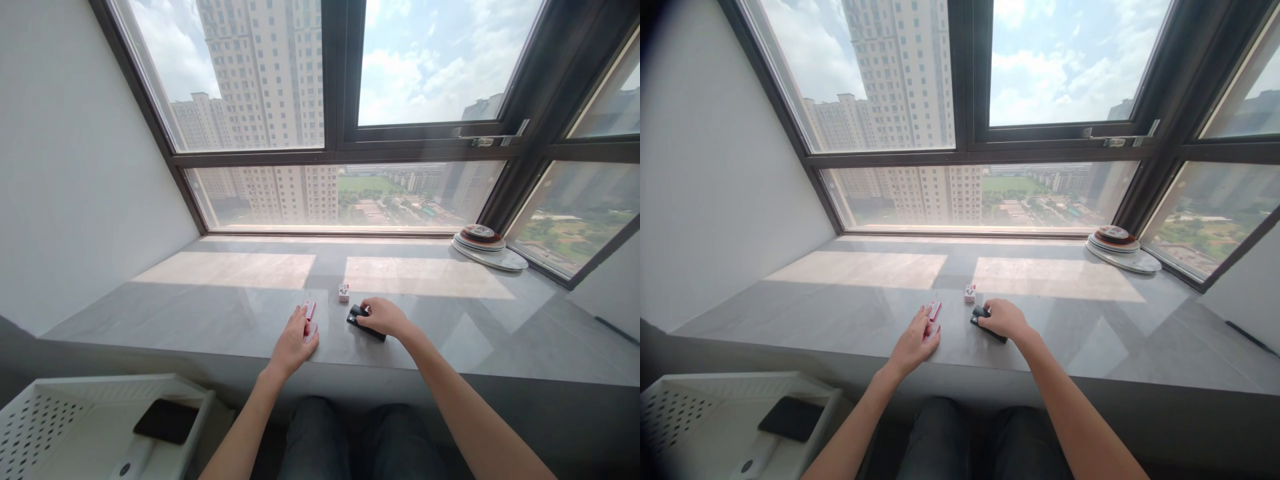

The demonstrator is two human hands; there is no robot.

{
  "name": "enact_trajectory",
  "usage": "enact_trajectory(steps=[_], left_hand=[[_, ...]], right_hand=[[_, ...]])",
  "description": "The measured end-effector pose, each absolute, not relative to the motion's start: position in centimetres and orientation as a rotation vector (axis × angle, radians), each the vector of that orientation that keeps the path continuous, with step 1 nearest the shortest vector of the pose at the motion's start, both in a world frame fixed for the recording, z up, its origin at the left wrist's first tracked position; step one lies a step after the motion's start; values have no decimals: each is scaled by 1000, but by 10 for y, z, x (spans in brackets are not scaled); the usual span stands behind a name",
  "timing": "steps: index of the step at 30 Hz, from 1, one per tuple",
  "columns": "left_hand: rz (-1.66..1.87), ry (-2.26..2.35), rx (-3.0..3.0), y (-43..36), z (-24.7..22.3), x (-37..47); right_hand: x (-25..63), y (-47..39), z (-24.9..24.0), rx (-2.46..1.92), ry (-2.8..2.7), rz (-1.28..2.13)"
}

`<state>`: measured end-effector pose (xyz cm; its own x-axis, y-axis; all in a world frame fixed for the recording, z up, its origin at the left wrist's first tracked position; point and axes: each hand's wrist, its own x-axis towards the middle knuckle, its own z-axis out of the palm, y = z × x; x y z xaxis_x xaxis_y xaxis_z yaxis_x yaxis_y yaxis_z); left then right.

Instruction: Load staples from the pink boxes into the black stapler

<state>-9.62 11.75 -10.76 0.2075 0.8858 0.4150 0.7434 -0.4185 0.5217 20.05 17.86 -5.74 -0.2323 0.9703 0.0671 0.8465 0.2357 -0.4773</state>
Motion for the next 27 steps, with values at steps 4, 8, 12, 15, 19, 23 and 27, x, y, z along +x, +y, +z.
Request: enact_trajectory(steps=[4, 8, 12, 15, 19, 23, 27], left_hand=[[1021, 1630, 2313, 129, -119, -65], [938, 1773, 2341, 157, -126, -25], [880, 1815, 2374, 188, -123, 7], [903, 1766, 2430, 199, -119, 19], [978, 1651, 2494, 189, -119, 19], [1045, 1607, 2509, 157, -120, 8], [1080, 1651, 2503, 127, -117, -22]], right_hand=[[225, 180, -70, -1908, -1933, 419], [231, 181, -86, -1906, -1735, 459], [228, 174, -96, -1825, -1619, 508], [228, 164, -97, -1746, -1584, 583], [222, 150, -93, -1642, -1488, 876], [192, 137, -96, -1513, -1469, 1088], [142, 127, -103, -1341, -1585, 1193]])
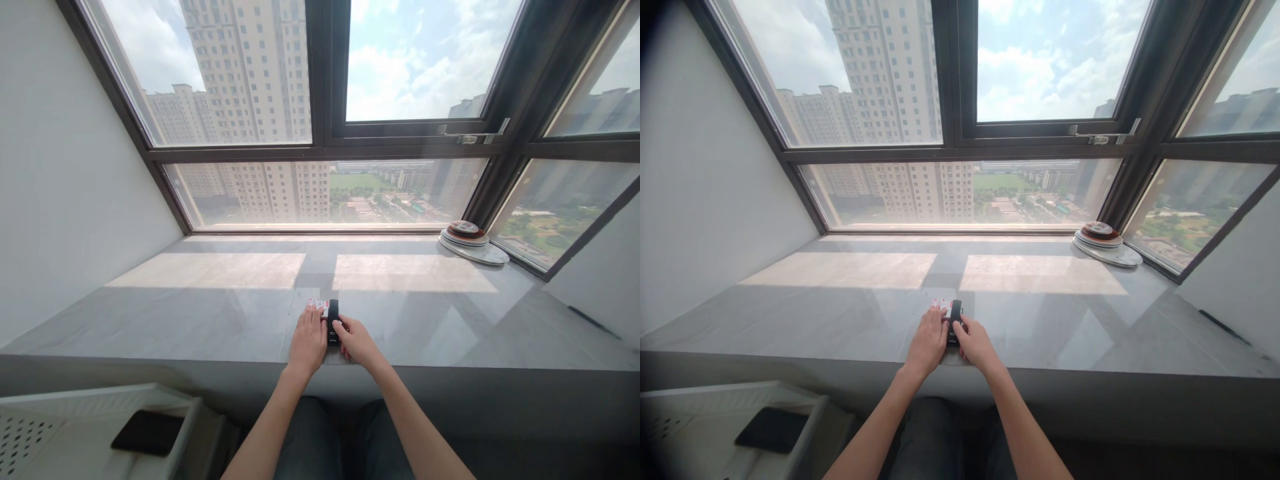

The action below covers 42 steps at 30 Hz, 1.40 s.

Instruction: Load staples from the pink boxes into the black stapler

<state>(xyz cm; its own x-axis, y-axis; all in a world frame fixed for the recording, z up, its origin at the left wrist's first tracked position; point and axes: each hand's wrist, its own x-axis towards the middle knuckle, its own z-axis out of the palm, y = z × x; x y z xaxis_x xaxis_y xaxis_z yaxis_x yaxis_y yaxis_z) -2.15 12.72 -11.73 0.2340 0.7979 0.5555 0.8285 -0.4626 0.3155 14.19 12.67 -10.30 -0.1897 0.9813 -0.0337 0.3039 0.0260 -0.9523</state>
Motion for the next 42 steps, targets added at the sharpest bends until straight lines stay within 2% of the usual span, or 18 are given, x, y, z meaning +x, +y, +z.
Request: enact_trajectory(steps=[5, 9, 16, 22, 28, 32, 35, 38, 42], left_hand=[[-1032, -1669, -2363, 120, -117, -95], [-1029, -1682, -2318, 133, -122, -152], [-1038, -1734, -2307, 144, -123, -181], [-1194, -1812, -2163, 132, -109, -176], [-1379, -1720, -1998, 107, -81, -116], [-1102, -1562, -2482, 112, -81, -43], [-904, -1659, -2538, 125, -100, -8], [-759, -1737, -2528, 134, -121, 1], [-732, -1723, -2534, 135, -131, -3]], right_hand=[[71, 125, -103, -1193, -1655, 1306], [22, 132, -93, -1224, -1731, 1232], [-6, 140, -91, -1247, -1747, 1158], [22, 146, -106, -1309, -1484, 1215], [137, 141, -116, -1441, -1475, 706], [198, 135, -116, -1712, -1753, 352], [213, 131, -119, -1929, -1982, 205], [211, 127, -124, -2029, -2095, 93], [204, 125, -127, -2046, -2099, 1]])
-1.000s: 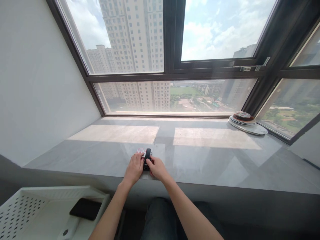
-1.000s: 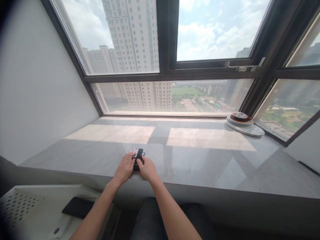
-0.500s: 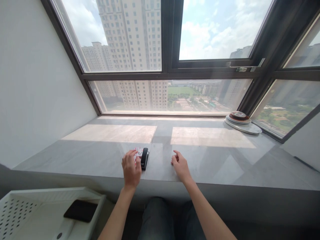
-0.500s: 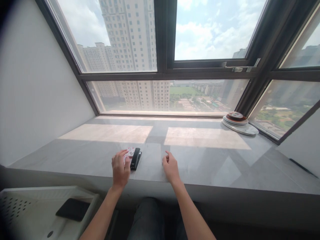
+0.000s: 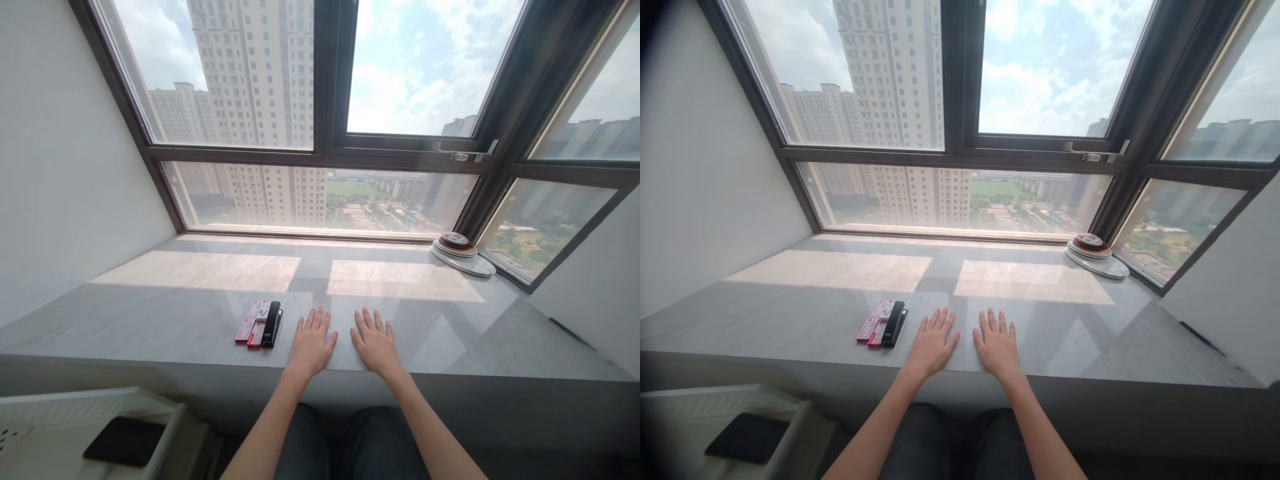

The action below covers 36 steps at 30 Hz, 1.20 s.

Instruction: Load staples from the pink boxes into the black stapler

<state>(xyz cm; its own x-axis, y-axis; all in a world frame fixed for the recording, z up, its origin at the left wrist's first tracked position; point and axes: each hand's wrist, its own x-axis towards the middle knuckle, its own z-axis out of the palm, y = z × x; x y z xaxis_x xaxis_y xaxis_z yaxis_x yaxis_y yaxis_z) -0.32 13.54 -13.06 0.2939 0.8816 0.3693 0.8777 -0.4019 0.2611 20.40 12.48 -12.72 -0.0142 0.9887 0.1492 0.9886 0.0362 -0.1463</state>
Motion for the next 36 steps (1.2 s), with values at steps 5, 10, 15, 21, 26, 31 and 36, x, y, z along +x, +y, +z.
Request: enact_trajectory(steps=[5, 10, 15, 21, 26, 31, 36], left_hand=[[735, 1715, 2518, 136, -129, -4], [724, 1708, 2526, 136, -129, -3], [723, 1719, 2521, 136, -129, -4], [721, 1717, 2516, 136, -130, -4], [722, 1725, 2522, 136, -130, -3], [720, 1724, 2527, 137, -131, -3], [721, 1726, 2528, 136, -131, -4]], right_hand=[[205, 124, -125, -2049, -2093, 16], [206, 123, -123, -2033, -2079, 16], [204, 121, -122, -2046, -2081, 13], [204, 120, -121, -2043, -2078, -9], [203, 119, -119, -2048, -2073, -6], [204, 119, -120, -2046, -2062, -18], [205, 120, -122, -2019, -2062, -17]])
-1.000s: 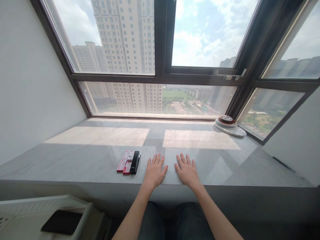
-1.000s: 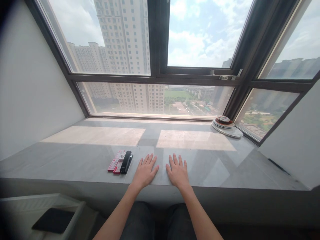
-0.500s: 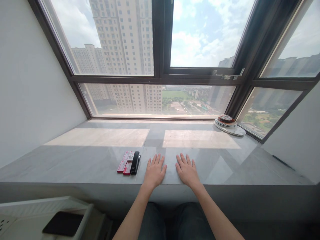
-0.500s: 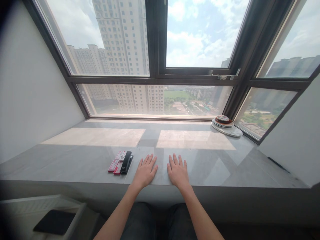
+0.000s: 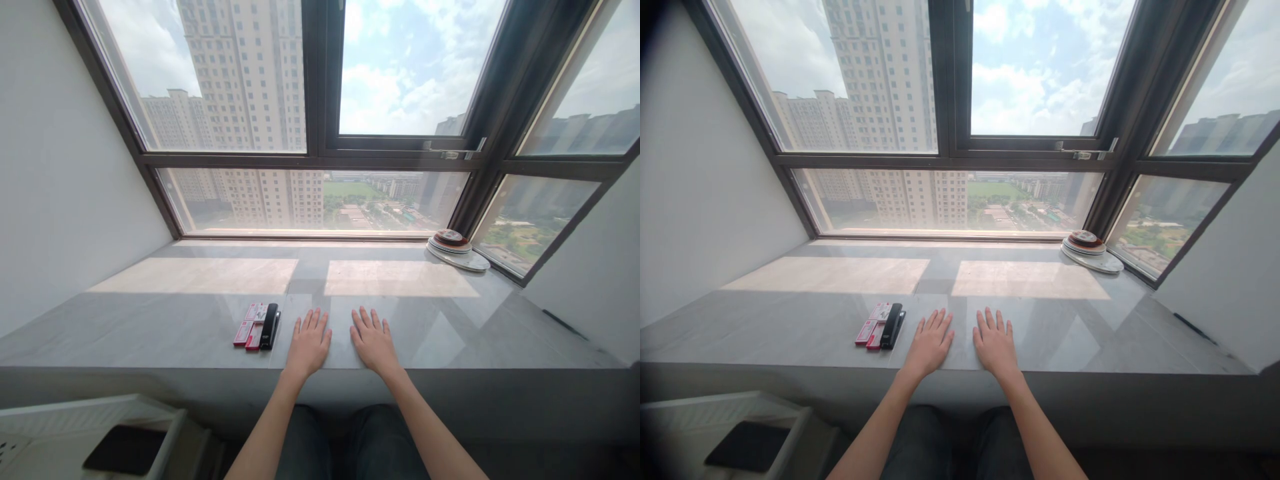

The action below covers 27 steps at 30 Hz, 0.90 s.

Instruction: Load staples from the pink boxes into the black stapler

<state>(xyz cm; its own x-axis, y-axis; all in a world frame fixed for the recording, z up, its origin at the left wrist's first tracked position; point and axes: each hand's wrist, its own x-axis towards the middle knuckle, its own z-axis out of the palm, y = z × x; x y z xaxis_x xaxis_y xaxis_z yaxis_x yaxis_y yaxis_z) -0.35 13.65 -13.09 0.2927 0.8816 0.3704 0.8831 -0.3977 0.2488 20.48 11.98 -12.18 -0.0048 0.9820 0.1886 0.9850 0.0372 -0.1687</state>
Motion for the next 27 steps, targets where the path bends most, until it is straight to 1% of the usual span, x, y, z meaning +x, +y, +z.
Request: enact_trajectory(steps=[11, 21, 27], left_hand=[[-708, -1729, -2526, 136, -129, -3], [-500, -1793, -2495, 131, -119, -1], [-514, -1775, -2493, 132, -121, -2]], right_hand=[[204, 120, -121, -2035, -2062, 6], [205, 121, -125, -2034, -2084, -42], [206, 121, -126, -2021, -2079, -50]])
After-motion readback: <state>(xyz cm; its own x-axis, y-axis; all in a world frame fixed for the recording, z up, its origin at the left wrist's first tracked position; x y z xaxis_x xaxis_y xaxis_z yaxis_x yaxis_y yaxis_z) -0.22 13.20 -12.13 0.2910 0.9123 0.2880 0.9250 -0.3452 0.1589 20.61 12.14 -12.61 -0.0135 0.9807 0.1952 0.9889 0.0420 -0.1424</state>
